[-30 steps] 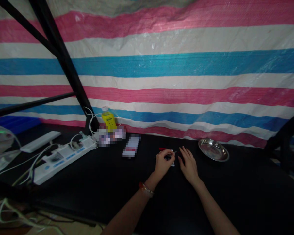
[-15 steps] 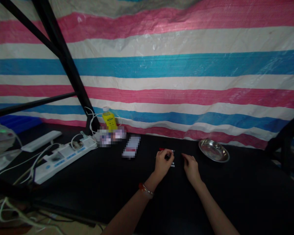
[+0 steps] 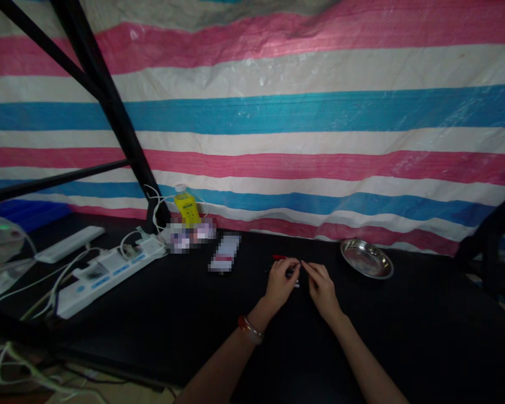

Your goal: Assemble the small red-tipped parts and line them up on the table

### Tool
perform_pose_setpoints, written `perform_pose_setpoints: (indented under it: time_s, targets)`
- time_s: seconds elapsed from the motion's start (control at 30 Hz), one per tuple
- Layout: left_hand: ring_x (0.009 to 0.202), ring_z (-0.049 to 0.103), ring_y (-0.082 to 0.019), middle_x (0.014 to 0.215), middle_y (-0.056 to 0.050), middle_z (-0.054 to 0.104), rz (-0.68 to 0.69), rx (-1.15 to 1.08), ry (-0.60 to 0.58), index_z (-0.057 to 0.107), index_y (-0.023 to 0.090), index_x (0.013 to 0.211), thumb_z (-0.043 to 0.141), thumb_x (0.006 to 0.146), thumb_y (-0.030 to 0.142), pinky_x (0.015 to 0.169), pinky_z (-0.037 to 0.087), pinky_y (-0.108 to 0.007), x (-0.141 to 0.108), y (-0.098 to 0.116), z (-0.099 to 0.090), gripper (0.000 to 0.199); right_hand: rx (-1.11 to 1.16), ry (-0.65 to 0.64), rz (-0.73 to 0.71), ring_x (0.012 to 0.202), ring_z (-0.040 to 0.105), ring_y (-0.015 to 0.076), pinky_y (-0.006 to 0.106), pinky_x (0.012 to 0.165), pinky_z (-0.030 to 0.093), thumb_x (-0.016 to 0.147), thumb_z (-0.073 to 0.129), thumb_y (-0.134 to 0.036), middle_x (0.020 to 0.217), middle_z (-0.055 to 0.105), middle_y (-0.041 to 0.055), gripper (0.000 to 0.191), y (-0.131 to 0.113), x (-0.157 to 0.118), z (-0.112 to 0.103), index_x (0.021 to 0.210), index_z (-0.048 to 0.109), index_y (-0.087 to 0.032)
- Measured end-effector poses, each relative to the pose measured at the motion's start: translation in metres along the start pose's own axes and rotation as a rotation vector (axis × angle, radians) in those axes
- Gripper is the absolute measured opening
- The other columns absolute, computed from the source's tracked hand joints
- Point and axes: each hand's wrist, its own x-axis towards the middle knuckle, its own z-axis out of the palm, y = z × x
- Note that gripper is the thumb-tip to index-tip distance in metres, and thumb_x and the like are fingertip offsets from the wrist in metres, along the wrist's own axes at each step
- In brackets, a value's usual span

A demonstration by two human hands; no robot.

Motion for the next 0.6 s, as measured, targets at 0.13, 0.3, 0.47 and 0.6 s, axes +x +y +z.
perform_pose_setpoints:
  time_s: [0.13, 0.3, 0.47, 0.6]
  targets:
    - [0.087, 0.061, -0.015, 0.091, -0.002, 0.067, -0.024, -0.05, 0.02, 0.061, 0.019, 0.093, 0.049, 0.086, 0.023, 0.081, 0.047, -0.029, 0.0, 0.001, -0.001, 0.015, 0.027, -0.004, -0.022, 0.096, 0.054, 0.019, 0.036, 0.082, 0.05, 0.084, 0.037, -0.008, 0.101, 0.058, 0.0075, 0.048, -0.002, 0.0, 0.001, 0.124, 0.053, -0.028]
    - [0.086, 0.062, -0.015, 0.091, -0.003, 0.066, -0.054, -0.069, 0.013, 0.06, 0.019, 0.095, 0.048, 0.086, 0.022, 0.08, 0.048, -0.029, 0.001, 0.0, 0.0, 0.015, 0.033, 0.103, 0.03, 0.097, 0.055, 0.0192, 0.036, 0.083, 0.049, 0.087, 0.04, -0.012, 0.103, 0.06, 0.0087, 0.039, -0.008, 0.004, -0.002, 0.12, 0.055, -0.024]
    - [0.088, 0.061, -0.016, 0.092, -0.004, 0.066, -0.028, -0.031, -0.036, 0.06, 0.018, 0.096, 0.052, 0.08, 0.013, 0.084, 0.048, -0.031, -0.001, -0.006, 0.003, 0.019, 0.06, 0.171, 0.035, 0.094, 0.058, 0.0198, 0.037, 0.081, 0.05, 0.088, 0.043, -0.016, 0.1, 0.063, 0.0089, 0.032, -0.017, 0.008, -0.004, 0.116, 0.057, -0.021]
    - [0.087, 0.061, -0.015, 0.095, -0.004, 0.064, -0.03, -0.061, -0.073, 0.06, 0.019, 0.102, 0.051, 0.08, 0.011, 0.081, 0.049, -0.03, -0.001, -0.009, 0.004, 0.025, 0.079, 0.157, 0.057, 0.09, 0.06, 0.0189, 0.036, 0.08, 0.051, 0.088, 0.044, -0.019, 0.095, 0.064, 0.008, 0.032, -0.019, 0.008, -0.003, 0.117, 0.055, -0.021]
